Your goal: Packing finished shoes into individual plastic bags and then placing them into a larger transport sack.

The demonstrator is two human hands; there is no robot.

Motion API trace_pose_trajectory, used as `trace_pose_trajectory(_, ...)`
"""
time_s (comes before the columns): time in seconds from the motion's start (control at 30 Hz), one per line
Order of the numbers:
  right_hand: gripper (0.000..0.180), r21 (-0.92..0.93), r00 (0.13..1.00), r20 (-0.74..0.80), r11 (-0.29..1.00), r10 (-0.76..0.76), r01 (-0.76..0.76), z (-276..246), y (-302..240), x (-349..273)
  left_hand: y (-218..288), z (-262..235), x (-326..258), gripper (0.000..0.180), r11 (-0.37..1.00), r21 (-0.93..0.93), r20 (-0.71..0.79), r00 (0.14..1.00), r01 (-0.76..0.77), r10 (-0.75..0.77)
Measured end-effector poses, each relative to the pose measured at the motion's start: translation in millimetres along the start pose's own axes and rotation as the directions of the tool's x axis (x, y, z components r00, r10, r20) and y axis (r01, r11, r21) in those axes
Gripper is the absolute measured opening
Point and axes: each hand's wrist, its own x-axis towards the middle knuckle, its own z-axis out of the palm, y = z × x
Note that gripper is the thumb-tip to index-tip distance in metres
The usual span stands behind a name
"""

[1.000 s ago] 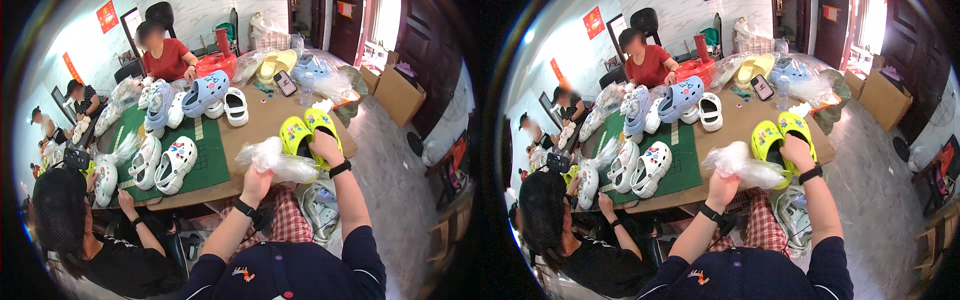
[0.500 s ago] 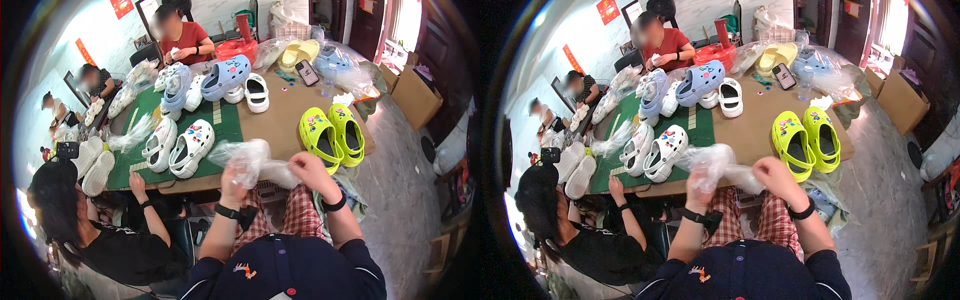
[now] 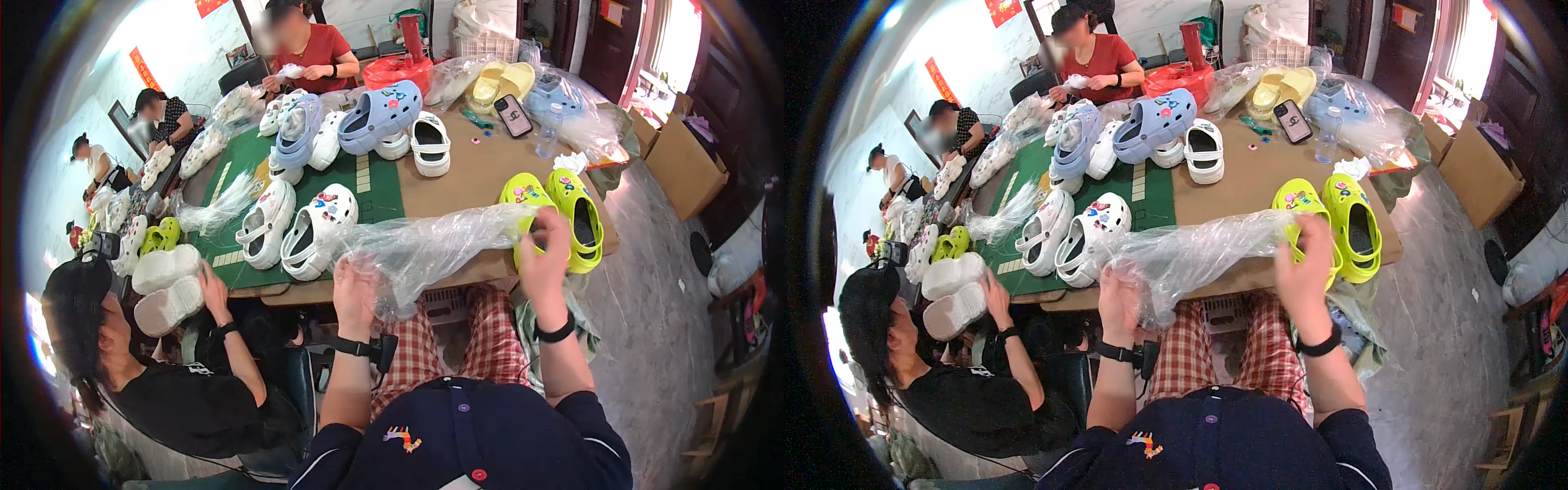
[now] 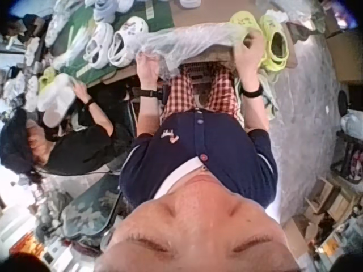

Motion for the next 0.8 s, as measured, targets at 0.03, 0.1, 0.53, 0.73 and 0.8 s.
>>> trace_pose_trajectory(0.03,0.029,0.058,0.977,0.197,0.994,0.084,-0.097,5,3,-14,-3,1,-2,0.016,0.999,-0.023,-0.029,0.999,0.030,-0.031)
trace_pose_trajectory(0.1,0.035,0.112,0.772,0.600,0.934,0.210,-0.340,22,1,-39,-7,0,-6,0.019,0.995,-0.067,0.002,0.998,0.069,-0.069)
trace_pose_trajectory(0.53,0.050,0.664,0.954,0.150,0.742,-0.260,0.098,72,-7,11,5,12,-48,0.015,-0.051,0.691,0.722,0.689,-0.721,0.060)
trace_pose_trajectory(0.73,0.034,-0.398,0.757,0.548,0.907,0.356,-0.138,80,58,-4,-9,-35,-61,0.029,0.575,0.806,-0.056,0.985,0.140,-0.161)
trace_pose_trajectory(0.8,0.035,-0.479,0.701,0.576,0.869,0.420,-0.128,80,53,-7,-8,-33,-67,0.038,0.726,0.621,-0.208,0.955,0.295,-0.211)
